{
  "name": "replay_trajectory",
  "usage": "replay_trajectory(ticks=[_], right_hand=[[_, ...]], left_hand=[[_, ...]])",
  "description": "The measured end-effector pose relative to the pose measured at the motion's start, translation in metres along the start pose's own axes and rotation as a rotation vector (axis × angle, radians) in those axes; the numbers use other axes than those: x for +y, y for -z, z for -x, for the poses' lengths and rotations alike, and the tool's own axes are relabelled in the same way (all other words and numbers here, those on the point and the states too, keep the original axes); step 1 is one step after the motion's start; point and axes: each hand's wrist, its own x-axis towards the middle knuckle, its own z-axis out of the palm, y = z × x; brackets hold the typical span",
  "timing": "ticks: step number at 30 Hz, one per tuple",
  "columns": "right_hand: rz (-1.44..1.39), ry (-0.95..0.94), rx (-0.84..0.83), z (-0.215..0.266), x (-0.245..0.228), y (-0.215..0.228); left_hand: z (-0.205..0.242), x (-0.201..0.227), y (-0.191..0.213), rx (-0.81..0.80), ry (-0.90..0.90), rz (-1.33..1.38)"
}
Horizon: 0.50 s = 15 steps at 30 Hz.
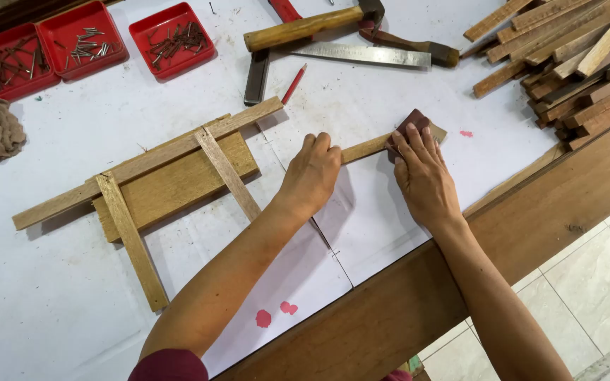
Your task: Marking, sanding, and nailing wooden strips together to assemble a small frame.
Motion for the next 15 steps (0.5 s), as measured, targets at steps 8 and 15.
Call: replay_trajectory(ticks=[8,15], right_hand=[[-0.035,0.108,-0.041,0.001,-0.053,-0.024],[0.033,-0.050,-0.056,-0.014,0.007,-0.007]], left_hand=[[-0.010,0.007,0.000,-0.069,0.107,0.052],[-0.012,0.009,0.006,-0.155,0.130,0.012]])
